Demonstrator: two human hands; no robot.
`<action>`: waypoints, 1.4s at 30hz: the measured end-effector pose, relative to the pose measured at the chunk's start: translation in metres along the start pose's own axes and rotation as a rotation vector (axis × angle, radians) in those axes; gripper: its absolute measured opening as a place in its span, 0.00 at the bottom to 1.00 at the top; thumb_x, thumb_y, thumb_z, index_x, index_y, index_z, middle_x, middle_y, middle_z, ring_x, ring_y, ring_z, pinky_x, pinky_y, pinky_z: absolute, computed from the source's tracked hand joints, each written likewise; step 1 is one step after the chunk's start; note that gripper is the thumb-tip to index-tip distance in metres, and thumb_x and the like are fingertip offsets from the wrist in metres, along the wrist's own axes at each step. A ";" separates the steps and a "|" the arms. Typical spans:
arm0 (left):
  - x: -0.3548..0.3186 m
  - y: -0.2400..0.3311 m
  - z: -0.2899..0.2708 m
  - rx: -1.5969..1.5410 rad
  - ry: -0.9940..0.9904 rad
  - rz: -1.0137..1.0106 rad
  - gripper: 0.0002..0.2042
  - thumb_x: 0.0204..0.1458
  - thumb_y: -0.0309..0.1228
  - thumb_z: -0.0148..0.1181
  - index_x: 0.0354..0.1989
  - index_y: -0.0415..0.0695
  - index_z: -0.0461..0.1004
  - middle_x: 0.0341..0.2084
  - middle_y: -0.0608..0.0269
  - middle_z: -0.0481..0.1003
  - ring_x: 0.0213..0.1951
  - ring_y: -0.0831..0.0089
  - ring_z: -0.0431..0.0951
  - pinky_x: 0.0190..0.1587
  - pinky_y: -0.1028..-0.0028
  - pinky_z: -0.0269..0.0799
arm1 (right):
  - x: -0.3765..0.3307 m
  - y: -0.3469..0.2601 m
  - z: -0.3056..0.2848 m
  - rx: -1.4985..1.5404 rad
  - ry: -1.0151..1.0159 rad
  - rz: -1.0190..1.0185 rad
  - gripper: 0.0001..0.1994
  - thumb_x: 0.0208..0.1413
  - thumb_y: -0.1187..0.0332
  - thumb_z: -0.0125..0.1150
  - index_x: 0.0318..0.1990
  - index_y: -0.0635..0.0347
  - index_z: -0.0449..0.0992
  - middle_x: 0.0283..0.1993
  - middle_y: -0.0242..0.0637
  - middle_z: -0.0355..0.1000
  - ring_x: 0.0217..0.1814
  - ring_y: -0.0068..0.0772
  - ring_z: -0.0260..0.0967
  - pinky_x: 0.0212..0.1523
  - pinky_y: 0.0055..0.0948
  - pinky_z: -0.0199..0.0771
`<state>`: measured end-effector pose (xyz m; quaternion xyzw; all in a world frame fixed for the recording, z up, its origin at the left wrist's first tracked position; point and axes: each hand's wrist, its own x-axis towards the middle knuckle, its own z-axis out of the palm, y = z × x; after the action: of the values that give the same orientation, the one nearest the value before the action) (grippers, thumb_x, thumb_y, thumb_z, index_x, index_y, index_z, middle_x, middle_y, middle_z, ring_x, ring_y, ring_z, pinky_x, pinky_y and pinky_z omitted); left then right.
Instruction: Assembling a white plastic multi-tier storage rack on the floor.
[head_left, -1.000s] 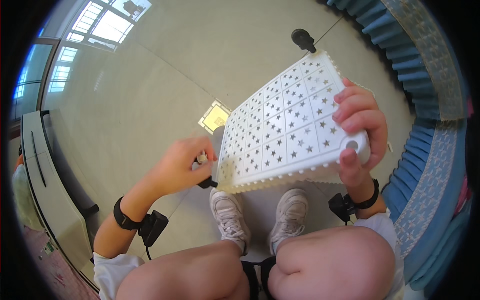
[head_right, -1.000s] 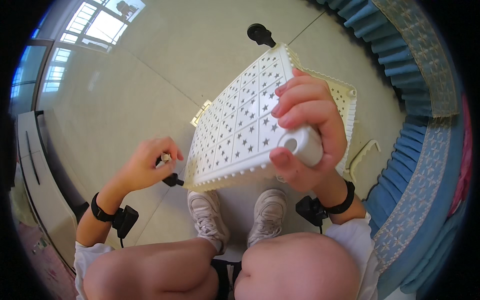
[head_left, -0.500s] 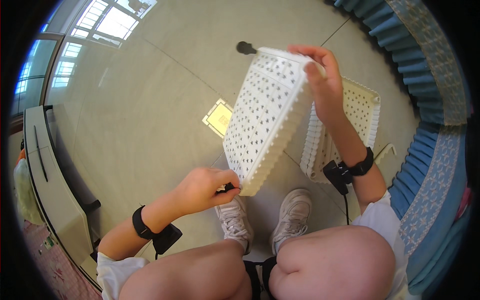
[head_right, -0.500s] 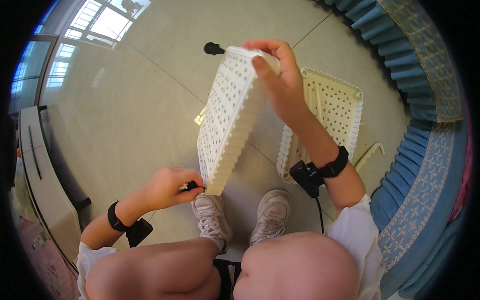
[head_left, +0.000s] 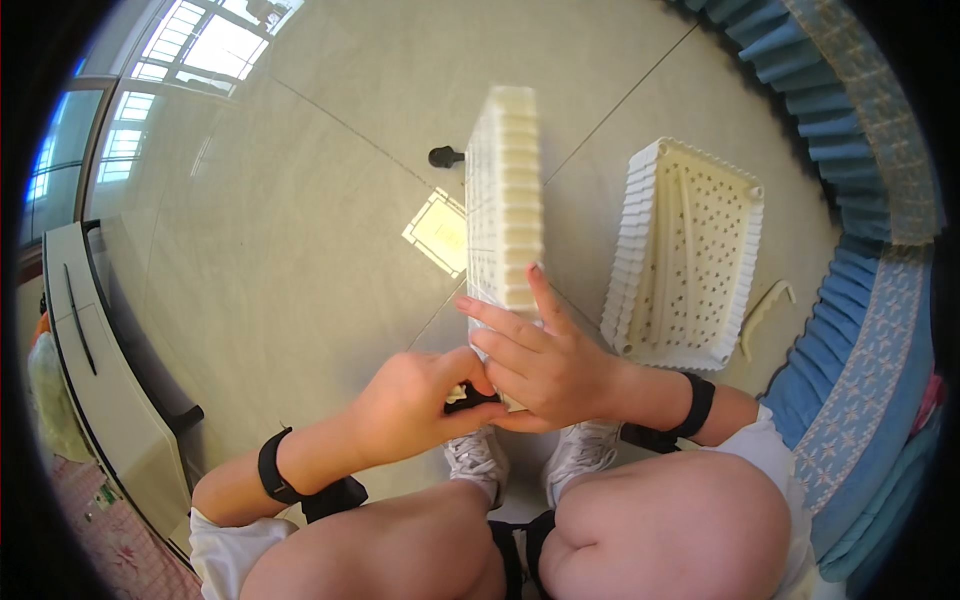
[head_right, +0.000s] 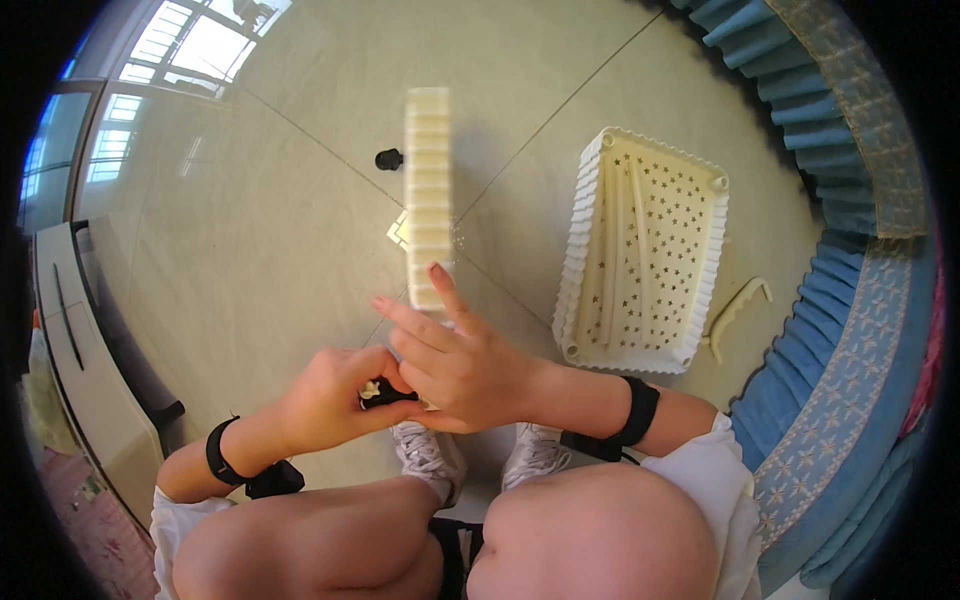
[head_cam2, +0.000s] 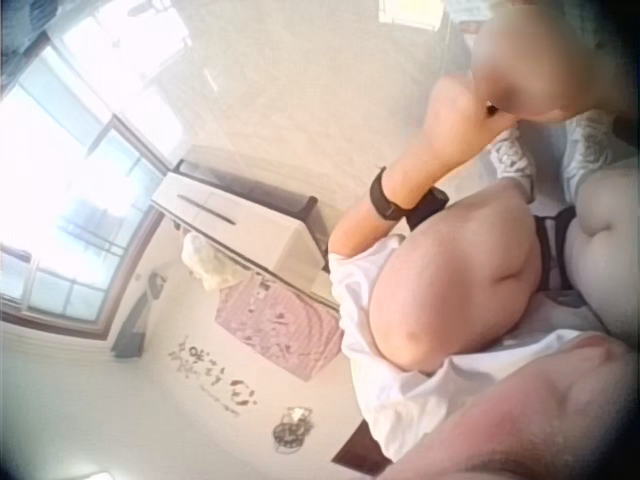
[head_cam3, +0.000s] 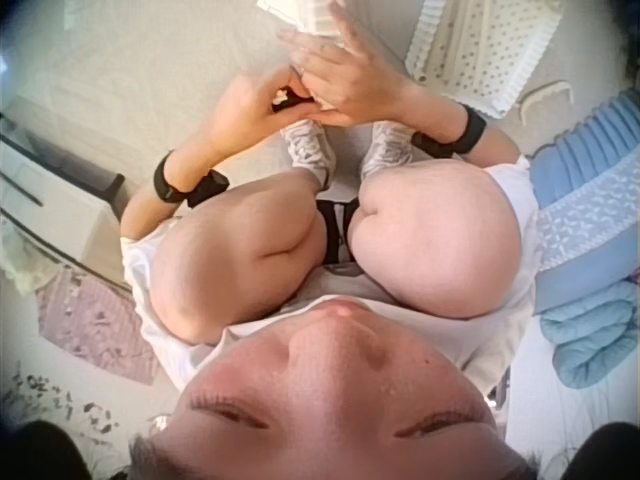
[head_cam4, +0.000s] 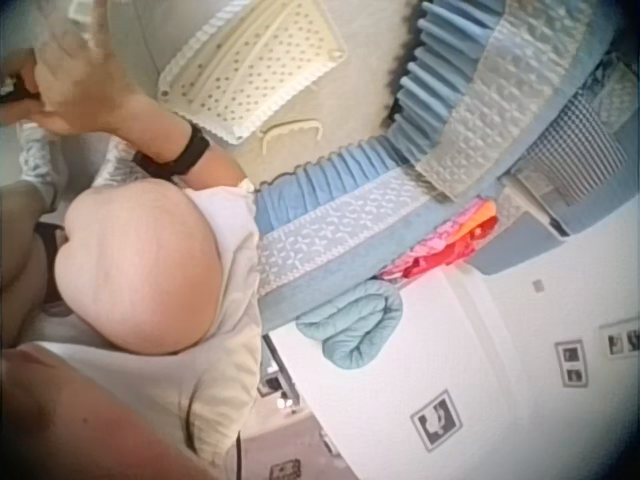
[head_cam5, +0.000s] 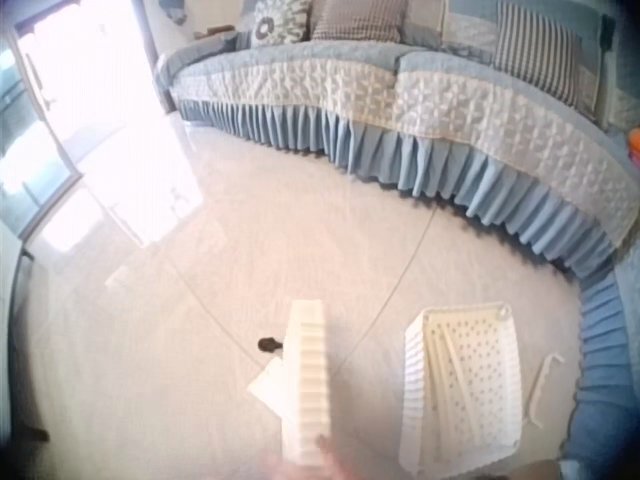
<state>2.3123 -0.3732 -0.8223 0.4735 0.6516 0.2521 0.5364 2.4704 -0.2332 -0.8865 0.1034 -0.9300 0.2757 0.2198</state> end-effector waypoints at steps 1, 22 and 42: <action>-0.001 -0.001 0.002 0.130 0.003 0.096 0.11 0.49 0.32 0.70 0.33 0.44 0.73 0.22 0.59 0.76 0.26 0.61 0.78 0.29 0.67 0.73 | -0.003 0.000 0.000 0.001 -0.001 0.004 0.20 0.50 0.50 0.62 0.27 0.60 0.73 0.47 0.43 0.72 0.64 0.49 0.67 0.67 0.78 0.44; -0.023 -0.059 -0.067 -0.185 0.131 -0.401 0.06 0.57 0.24 0.60 0.41 0.40 0.70 0.30 0.61 0.76 0.31 0.76 0.78 0.30 0.74 0.73 | -0.022 -0.034 0.011 0.168 0.001 -0.128 0.17 0.52 0.52 0.57 0.26 0.59 0.74 0.35 0.38 0.73 0.45 0.37 0.72 0.61 0.53 0.61; 0.071 -0.082 -0.103 0.027 0.186 -0.273 0.18 0.56 0.39 0.67 0.50 0.45 0.73 0.33 0.71 0.74 0.30 0.81 0.70 0.30 0.76 0.66 | -0.064 -0.069 0.059 -0.216 -0.030 -0.761 0.12 0.54 0.63 0.53 0.39 0.60 0.80 0.44 0.37 0.75 0.51 0.36 0.71 0.63 0.40 0.64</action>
<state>2.1891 -0.3271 -0.8932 0.3624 0.7600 0.2109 0.4965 2.5275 -0.3187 -0.9283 0.4210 -0.8520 0.0734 0.3024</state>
